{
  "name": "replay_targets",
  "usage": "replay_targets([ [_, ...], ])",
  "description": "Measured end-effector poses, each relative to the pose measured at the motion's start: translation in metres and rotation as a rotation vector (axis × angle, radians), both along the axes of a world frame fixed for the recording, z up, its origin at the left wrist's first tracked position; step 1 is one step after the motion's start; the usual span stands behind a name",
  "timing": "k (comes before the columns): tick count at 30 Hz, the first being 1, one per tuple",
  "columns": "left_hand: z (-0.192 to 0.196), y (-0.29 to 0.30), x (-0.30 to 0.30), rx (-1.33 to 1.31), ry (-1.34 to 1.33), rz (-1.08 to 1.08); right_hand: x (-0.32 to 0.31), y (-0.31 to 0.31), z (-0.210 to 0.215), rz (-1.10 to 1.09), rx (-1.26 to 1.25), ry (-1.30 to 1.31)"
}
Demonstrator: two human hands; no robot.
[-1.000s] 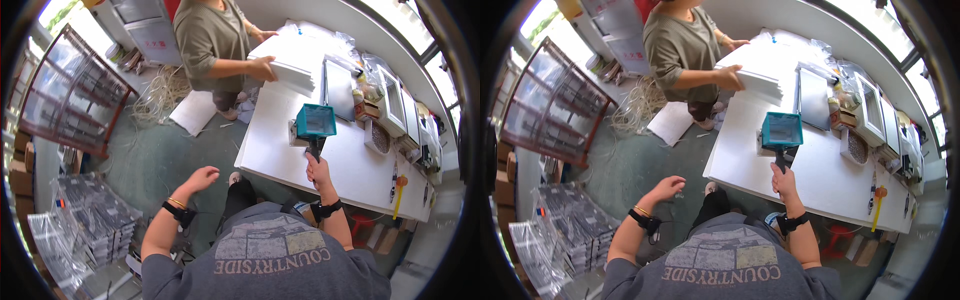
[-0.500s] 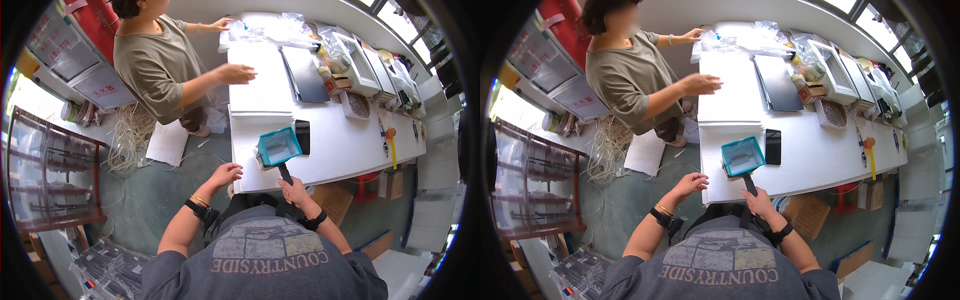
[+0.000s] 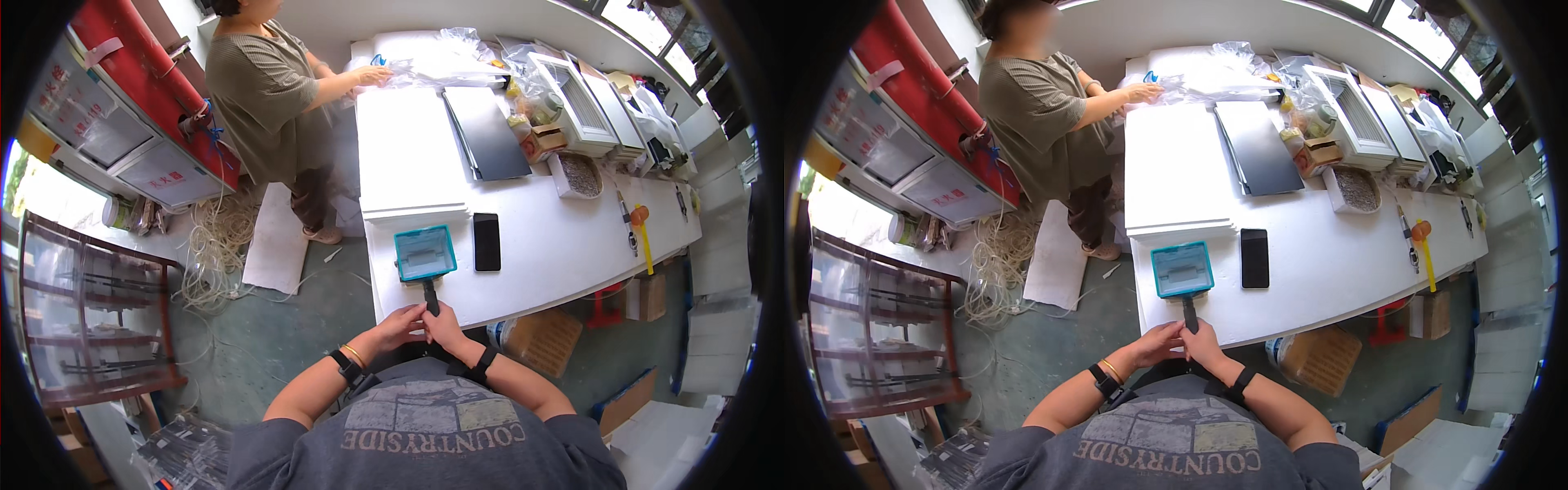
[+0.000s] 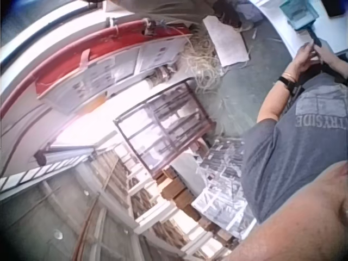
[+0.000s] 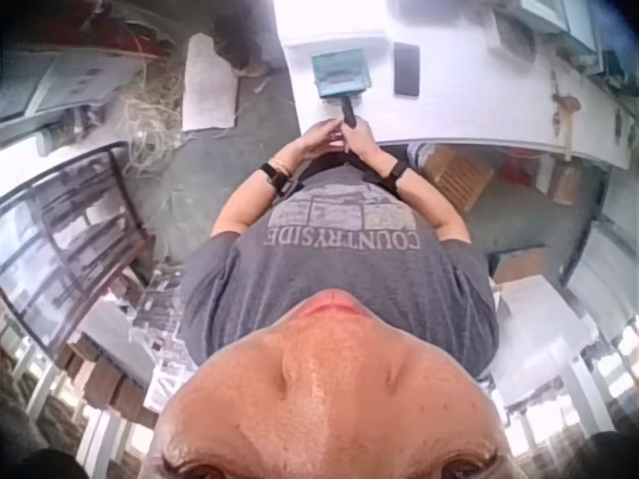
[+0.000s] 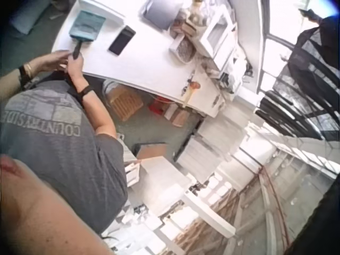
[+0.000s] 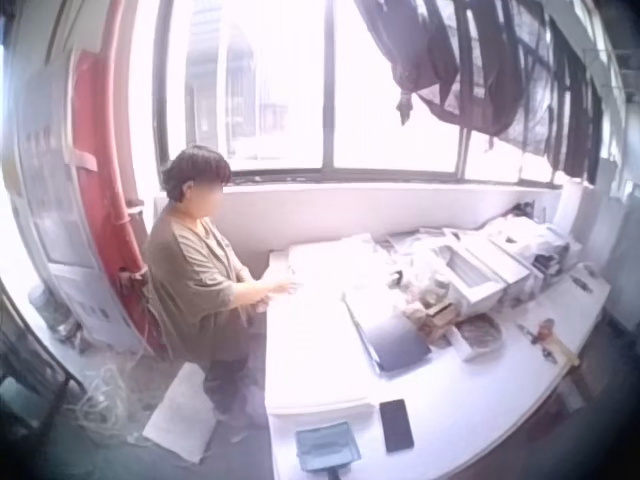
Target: The recorder moves stacks of white foam panels and uses a handheld processing tool on a worktable in a factory setting.
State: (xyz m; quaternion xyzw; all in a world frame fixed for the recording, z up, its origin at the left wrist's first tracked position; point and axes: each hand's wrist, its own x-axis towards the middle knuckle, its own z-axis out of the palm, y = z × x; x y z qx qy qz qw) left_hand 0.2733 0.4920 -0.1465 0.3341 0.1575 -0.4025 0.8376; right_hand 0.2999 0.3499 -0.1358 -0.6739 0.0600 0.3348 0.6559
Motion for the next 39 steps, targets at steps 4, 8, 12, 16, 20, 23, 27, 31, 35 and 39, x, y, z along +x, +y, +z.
replay_targets([
  [4, 0.000, -0.003, 0.004, 0.164, 0.016, -0.041, 0.001, -0.008, -0.021, 0.378, -0.115, -0.474],
  [8, 0.011, -0.006, -0.001, 0.251, 0.043, 0.158, 0.054, -0.041, 0.023, 1.028, -0.166, -0.234],
  [12, 0.016, -0.012, -0.001, 0.249, 0.076, 0.172, 0.121, -0.080, 0.030, 0.612, -0.235, 0.000],
  [16, 0.009, -0.015, -0.005, 0.328, 0.022, 0.214, 0.188, -0.081, -0.002, 0.119, -0.297, -0.327],
  [20, 0.013, -0.014, -0.008, 0.490, 0.023, 0.245, 0.246, -0.059, -0.036, 0.005, -0.407, -0.515],
  [23, 0.015, -0.011, -0.012, 0.576, -0.002, 0.252, 0.265, -0.040, -0.046, 0.009, -0.541, -0.485],
  [27, 0.020, -0.006, -0.010, 0.670, -0.032, 0.203, 0.265, -0.026, -0.039, 0.008, -0.580, -0.532],
  [31, 0.022, 0.006, -0.006, 0.706, -0.044, 0.166, 0.257, -0.018, -0.032, 0.014, -0.474, -0.652],
  [35, 0.023, 0.017, 0.002, 0.783, -0.095, 0.101, 0.254, -0.030, -0.054, -0.073, -0.651, -0.597],
  [39, 0.025, 0.021, 0.004, 0.814, -0.097, 0.034, 0.249, -0.027, -0.052, -0.119, -0.582, -0.536],
])
